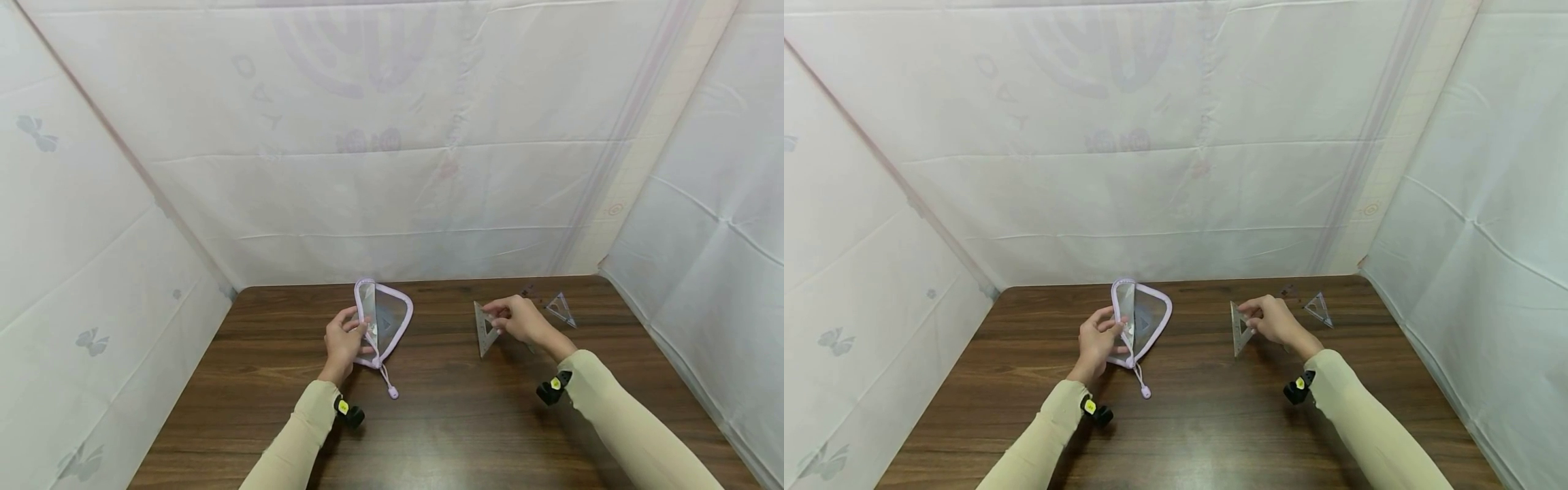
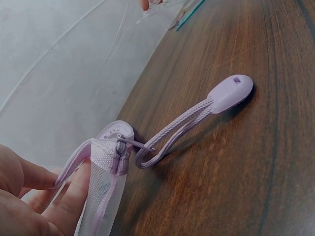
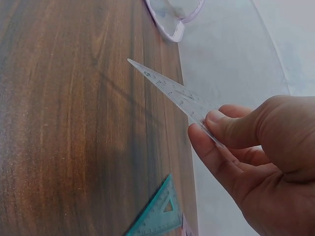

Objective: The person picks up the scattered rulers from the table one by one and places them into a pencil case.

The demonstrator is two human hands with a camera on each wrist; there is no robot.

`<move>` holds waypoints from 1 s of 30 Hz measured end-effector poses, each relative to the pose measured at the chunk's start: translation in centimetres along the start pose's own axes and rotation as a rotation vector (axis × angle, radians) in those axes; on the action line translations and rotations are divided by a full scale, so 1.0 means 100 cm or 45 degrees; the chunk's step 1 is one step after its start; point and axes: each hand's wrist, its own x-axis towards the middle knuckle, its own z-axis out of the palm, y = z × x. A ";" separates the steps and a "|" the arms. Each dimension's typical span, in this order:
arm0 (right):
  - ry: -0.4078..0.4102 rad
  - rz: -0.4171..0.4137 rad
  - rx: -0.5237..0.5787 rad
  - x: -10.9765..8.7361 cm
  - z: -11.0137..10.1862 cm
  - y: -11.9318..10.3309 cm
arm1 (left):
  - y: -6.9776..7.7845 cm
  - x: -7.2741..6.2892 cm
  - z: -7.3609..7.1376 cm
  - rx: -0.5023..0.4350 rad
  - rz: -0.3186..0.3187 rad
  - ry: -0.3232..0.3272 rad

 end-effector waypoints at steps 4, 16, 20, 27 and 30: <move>-0.001 -0.009 -0.007 0.000 0.000 -0.003 | 0.000 0.000 0.000 -0.003 0.005 0.002; -0.020 -0.008 -0.029 0.010 0.003 -0.005 | -0.001 0.001 -0.001 0.011 0.003 0.013; -0.022 -0.021 -0.041 0.015 0.003 -0.007 | 0.000 0.001 -0.002 0.011 -0.003 0.019; -0.024 -0.017 -0.049 0.022 0.006 -0.012 | -0.002 0.001 -0.002 0.012 -0.003 0.025; -0.028 -0.037 -0.049 0.025 0.007 -0.014 | -0.003 0.002 -0.002 0.015 0.002 0.021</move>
